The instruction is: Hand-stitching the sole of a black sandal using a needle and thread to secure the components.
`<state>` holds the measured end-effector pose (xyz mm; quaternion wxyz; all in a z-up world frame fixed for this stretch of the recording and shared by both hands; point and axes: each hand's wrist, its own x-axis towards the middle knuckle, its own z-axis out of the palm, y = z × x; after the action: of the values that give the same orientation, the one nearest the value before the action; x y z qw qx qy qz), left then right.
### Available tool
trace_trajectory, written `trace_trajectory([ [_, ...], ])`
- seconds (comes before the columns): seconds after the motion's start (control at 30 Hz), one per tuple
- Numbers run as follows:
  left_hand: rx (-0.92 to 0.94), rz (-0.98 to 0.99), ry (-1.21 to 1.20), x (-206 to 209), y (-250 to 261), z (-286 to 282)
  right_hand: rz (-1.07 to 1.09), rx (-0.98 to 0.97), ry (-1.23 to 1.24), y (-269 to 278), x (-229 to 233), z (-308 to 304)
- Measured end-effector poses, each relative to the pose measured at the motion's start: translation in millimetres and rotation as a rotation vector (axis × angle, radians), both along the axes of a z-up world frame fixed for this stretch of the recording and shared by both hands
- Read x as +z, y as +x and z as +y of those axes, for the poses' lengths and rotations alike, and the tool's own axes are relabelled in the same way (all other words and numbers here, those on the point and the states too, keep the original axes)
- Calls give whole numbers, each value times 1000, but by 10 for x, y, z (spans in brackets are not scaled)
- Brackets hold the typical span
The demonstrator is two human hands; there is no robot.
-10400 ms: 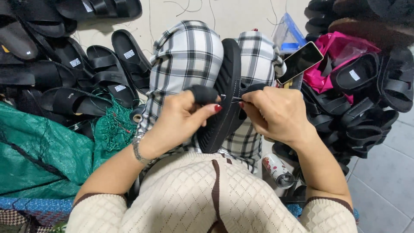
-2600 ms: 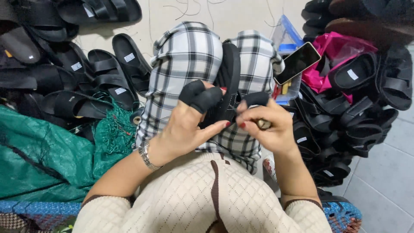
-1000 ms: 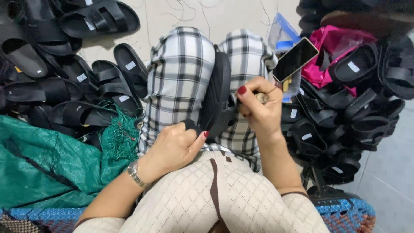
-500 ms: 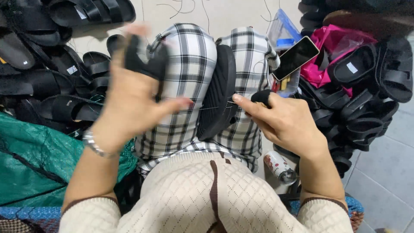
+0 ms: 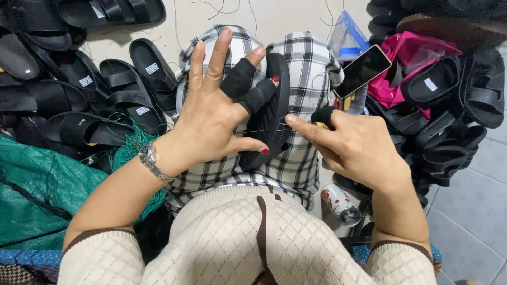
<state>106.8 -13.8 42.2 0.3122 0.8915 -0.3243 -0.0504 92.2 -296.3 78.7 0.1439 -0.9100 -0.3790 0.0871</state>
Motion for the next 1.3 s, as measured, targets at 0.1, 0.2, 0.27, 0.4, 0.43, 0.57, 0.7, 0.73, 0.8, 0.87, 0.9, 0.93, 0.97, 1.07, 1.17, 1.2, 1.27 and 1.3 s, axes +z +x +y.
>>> trace_trajectory([
  [0.1,2,-6,-5,-23,1,-6,-18,18,-32,46,71,21],
  [0.2,-14,-70,-19,-53,3,-12,-54,14,-151,35,239,95],
  [0.27,-28,-150,-23,-148,-2,-28,-65,16,-215,12,363,166],
  [0.4,-39,-288,-41,-206,33,-43,-37,74,-272,65,398,208],
  [0.43,-33,-286,-44,-204,45,-42,-36,79,-275,78,367,208],
  [0.57,-47,-290,-59,-231,78,-22,-26,89,-125,136,304,238],
  [0.7,-39,-348,-24,-289,84,3,24,46,41,163,187,252],
  [0.73,-42,-355,-23,-292,87,-4,17,44,42,157,151,248],
  [0.8,-27,-348,-73,-296,93,-16,-65,30,130,145,79,241],
  [0.87,10,-336,-49,-343,-9,-5,-111,17,113,46,14,192],
  [0.9,50,-317,-26,-371,-47,1,-151,7,94,10,-22,169],
  [0.93,51,-324,-24,-358,-143,0,-157,9,95,-41,0,173],
  [0.97,144,-338,-86,-352,-230,5,-150,-36,129,-85,14,182],
  [1.07,229,14,-427,-68,-430,62,-168,-58,113,-64,9,199],
  [1.17,190,638,-960,-23,-558,-16,-284,-18,-23,-37,-55,194],
  [1.2,160,917,-1210,-70,-605,-53,-354,-6,-106,-43,-85,206],
  [1.27,318,877,-1057,-44,-557,-101,-311,-5,-75,-45,-74,224],
  [1.3,464,839,-895,-38,-540,-137,-265,-12,-46,-62,-70,220],
])
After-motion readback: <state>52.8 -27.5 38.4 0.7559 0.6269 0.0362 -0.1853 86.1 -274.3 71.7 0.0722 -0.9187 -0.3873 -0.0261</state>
